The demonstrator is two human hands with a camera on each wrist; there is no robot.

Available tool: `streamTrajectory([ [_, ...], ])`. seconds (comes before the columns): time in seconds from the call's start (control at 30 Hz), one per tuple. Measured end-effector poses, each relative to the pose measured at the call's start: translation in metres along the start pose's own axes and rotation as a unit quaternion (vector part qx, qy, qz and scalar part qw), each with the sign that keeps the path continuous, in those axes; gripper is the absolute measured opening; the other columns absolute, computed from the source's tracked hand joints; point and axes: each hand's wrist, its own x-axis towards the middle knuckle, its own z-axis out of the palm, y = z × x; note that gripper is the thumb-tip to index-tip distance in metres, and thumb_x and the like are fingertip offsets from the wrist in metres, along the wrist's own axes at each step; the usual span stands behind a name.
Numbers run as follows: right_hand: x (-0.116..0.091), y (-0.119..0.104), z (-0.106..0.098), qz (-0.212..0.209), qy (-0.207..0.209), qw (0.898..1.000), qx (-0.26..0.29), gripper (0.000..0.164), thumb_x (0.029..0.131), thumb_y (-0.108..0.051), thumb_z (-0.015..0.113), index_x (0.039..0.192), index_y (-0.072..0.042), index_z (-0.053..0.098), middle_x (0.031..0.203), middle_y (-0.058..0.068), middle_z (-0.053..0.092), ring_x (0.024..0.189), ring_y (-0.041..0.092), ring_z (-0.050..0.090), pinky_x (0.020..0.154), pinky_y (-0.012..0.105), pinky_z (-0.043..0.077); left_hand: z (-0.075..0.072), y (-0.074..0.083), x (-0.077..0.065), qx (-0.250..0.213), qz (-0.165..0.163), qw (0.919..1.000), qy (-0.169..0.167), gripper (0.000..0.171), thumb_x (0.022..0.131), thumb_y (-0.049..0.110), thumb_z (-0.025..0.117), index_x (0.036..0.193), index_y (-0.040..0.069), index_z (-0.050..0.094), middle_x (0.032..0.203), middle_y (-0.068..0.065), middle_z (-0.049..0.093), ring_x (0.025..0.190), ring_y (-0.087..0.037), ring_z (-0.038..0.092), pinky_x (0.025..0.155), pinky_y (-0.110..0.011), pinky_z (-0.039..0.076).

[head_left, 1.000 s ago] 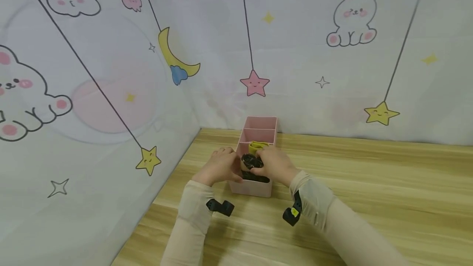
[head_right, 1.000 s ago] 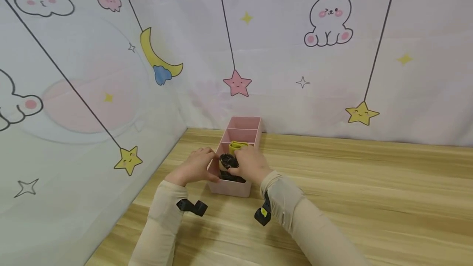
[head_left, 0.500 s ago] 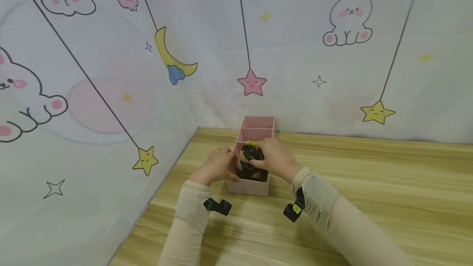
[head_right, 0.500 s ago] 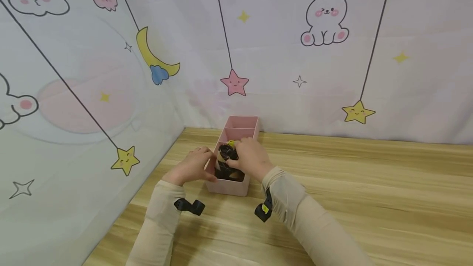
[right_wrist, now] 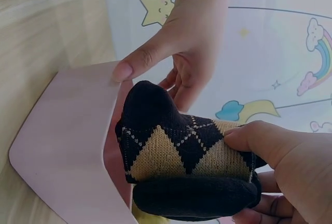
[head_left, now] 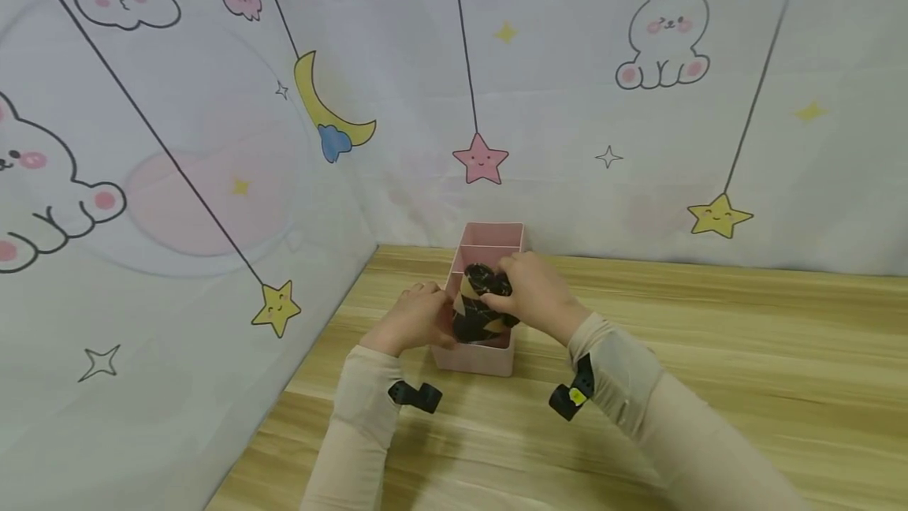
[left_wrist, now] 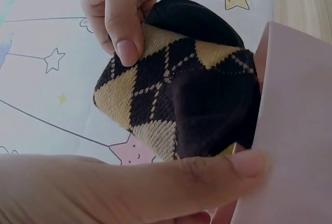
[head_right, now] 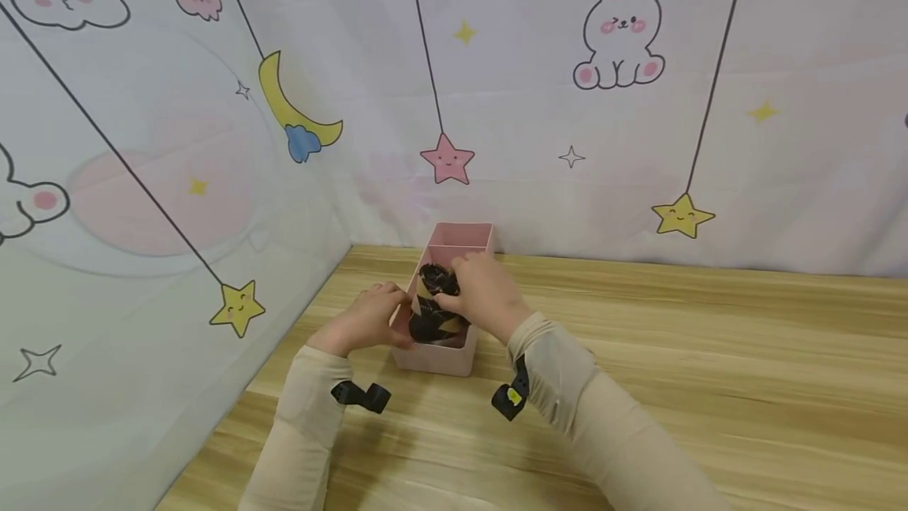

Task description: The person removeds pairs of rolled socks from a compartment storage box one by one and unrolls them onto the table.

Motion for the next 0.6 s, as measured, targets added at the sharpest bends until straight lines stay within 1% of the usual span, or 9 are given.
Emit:
streamTrajectory([
  [0.13, -0.003, 0.003, -0.005, 0.01, 0.001, 1.0, 0.015, 0.042, 0.083, -0.042, 0.071, 0.102, -0.005, 0.066, 0.094, 0.008, 0.067, 0.086, 0.021, 0.062, 0.071, 0.035, 0.054, -0.002, 0.001, -0.001, 0.001, -0.004, 1.0, 0.003, 0.064, 0.067, 0.035, 0.086, 0.119, 0.004, 0.063, 0.119, -0.014, 0.06, 0.115, -0.034, 0.053, 0.1, -0.049, 0.041],
  [0.23, -0.005, 0.006, -0.009, 0.016, 0.003, 1.0, 0.021, 0.041, 0.084, -0.041, 0.071, 0.102, -0.005, 0.066, 0.093, 0.008, 0.067, 0.085, 0.021, 0.061, 0.07, 0.035, 0.054, -0.002, 0.002, -0.001, 0.001, -0.003, 1.0, 0.006, 0.065, 0.068, 0.035, 0.086, 0.12, 0.004, 0.062, 0.121, -0.013, 0.06, 0.117, -0.033, 0.052, 0.102, -0.049, 0.04],
  [0.37, -0.011, 0.012, -0.013, 0.018, 0.007, 1.0, 0.016, 0.042, 0.084, -0.042, 0.07, 0.105, -0.006, 0.066, 0.096, 0.008, 0.067, 0.088, 0.022, 0.061, 0.072, 0.037, 0.054, -0.003, 0.004, 0.0, -0.001, 0.012, 0.9997, 0.02, 0.068, 0.068, 0.036, 0.086, 0.122, 0.004, 0.06, 0.12, -0.014, 0.06, 0.117, -0.033, 0.053, 0.102, -0.049, 0.04],
  [0.53, -0.021, 0.021, -0.018, 0.019, 0.021, 0.999, 0.019, 0.045, 0.085, -0.04, 0.07, 0.115, -0.006, 0.065, 0.105, 0.011, 0.068, 0.095, 0.026, 0.063, 0.075, 0.04, 0.055, -0.005, 0.012, -0.001, -0.033, 0.034, 0.9982, 0.037, 0.065, 0.07, 0.033, 0.085, 0.123, 0.006, 0.059, 0.122, -0.013, 0.061, 0.118, -0.032, 0.053, 0.105, -0.047, 0.038],
  [0.6, -0.026, 0.026, -0.019, 0.024, 0.029, 0.999, 0.021, 0.046, 0.086, -0.038, 0.07, 0.119, -0.006, 0.065, 0.107, 0.012, 0.068, 0.096, 0.027, 0.064, 0.076, 0.041, 0.055, -0.006, 0.016, -0.001, -0.039, 0.048, 0.997, 0.046, 0.066, 0.07, 0.035, 0.085, 0.123, 0.005, 0.058, 0.123, -0.013, 0.061, 0.119, -0.031, 0.053, 0.107, -0.046, 0.037],
])
